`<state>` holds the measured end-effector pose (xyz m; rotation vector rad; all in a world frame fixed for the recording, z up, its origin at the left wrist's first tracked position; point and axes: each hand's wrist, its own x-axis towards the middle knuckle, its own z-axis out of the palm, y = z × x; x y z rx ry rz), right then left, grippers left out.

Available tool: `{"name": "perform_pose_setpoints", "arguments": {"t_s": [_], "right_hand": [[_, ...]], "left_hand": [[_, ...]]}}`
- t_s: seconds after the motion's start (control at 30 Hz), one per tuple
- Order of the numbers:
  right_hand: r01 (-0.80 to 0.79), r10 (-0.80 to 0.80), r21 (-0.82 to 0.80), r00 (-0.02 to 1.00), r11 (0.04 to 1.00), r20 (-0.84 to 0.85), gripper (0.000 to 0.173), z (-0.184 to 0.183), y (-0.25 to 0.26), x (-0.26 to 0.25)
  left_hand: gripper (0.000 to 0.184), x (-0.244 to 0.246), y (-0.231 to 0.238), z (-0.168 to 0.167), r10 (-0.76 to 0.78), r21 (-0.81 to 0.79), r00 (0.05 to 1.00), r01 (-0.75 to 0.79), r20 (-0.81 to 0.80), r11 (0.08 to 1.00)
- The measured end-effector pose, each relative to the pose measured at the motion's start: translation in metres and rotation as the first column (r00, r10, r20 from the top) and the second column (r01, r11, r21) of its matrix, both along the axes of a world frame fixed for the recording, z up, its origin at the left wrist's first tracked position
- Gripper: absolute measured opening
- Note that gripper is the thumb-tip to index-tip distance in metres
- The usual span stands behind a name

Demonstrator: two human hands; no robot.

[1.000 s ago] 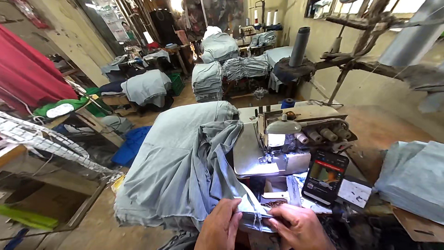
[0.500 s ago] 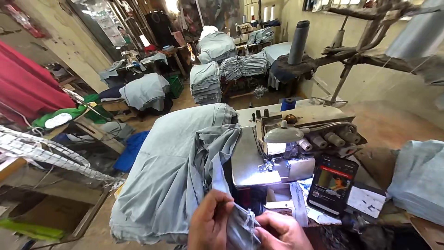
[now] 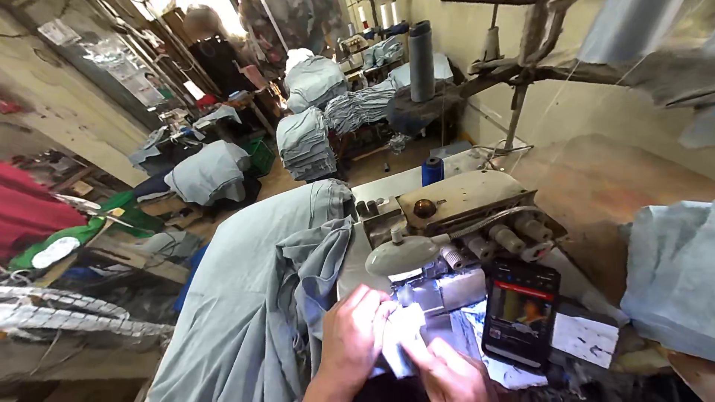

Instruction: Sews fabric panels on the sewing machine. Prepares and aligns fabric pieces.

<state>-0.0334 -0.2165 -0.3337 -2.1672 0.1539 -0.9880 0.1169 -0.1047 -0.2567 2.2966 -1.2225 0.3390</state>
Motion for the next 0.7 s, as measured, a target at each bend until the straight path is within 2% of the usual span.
{"name": "perform_pose_setpoints", "arguments": {"t_s": [0.07, 0.13, 0.17, 0.2, 0.3, 0.43, 0.57, 0.7], "right_hand": [[-0.013, 0.005, -0.082, 0.996, 0.997, -0.091, 0.036, 0.006, -0.004, 0.002], [0.046, -0.047, -0.007, 0.988, 0.999, -0.148, 0.034, 0.014, -0.002, -0.001], [0.075, -0.067, 0.043, 0.983, 0.996, -0.171, 0.044, 0.017, -0.001, -0.002], [0.096, -0.086, 0.053, 0.982, 0.994, -0.171, 0.048, 0.017, 0.0, -0.003], [0.077, -0.08, -0.029, 0.989, 0.997, -0.126, 0.035, 0.016, 0.002, -0.003], [0.17, -0.161, 0.055, 0.977, 0.984, -0.142, 0.049, 0.013, 0.003, -0.002], [0.135, -0.133, 0.038, 0.989, 0.99, -0.069, 0.031, 0.014, 0.011, -0.011], [0.217, -0.214, 0.022, 0.971, 0.976, -0.105, 0.044, 0.015, 0.015, -0.01]], "left_hand": [[0.025, 0.002, 0.001, 0.0, 0.002, 0.009, 0.999, -0.001, -0.039, 1.0], [0.024, 0.003, 0.003, -0.002, 0.0, -0.007, 0.998, 0.0, -0.069, 1.0], [0.023, 0.003, 0.003, -0.003, -0.002, -0.026, 0.997, 0.001, -0.076, 1.0], [0.023, 0.003, 0.002, -0.004, -0.003, -0.044, 0.996, 0.0, -0.084, 0.999], [0.022, 0.003, 0.002, -0.006, -0.015, -0.076, 0.994, 0.006, -0.109, 0.997], [0.022, 0.003, 0.003, -0.004, -0.021, -0.056, 0.99, 0.014, -0.138, 0.998], [0.022, 0.004, 0.003, -0.002, -0.024, -0.042, 0.989, 0.019, -0.145, 0.999], [0.024, 0.005, 0.002, -0.001, -0.026, -0.02, 0.985, 0.023, -0.169, 1.0]]}}
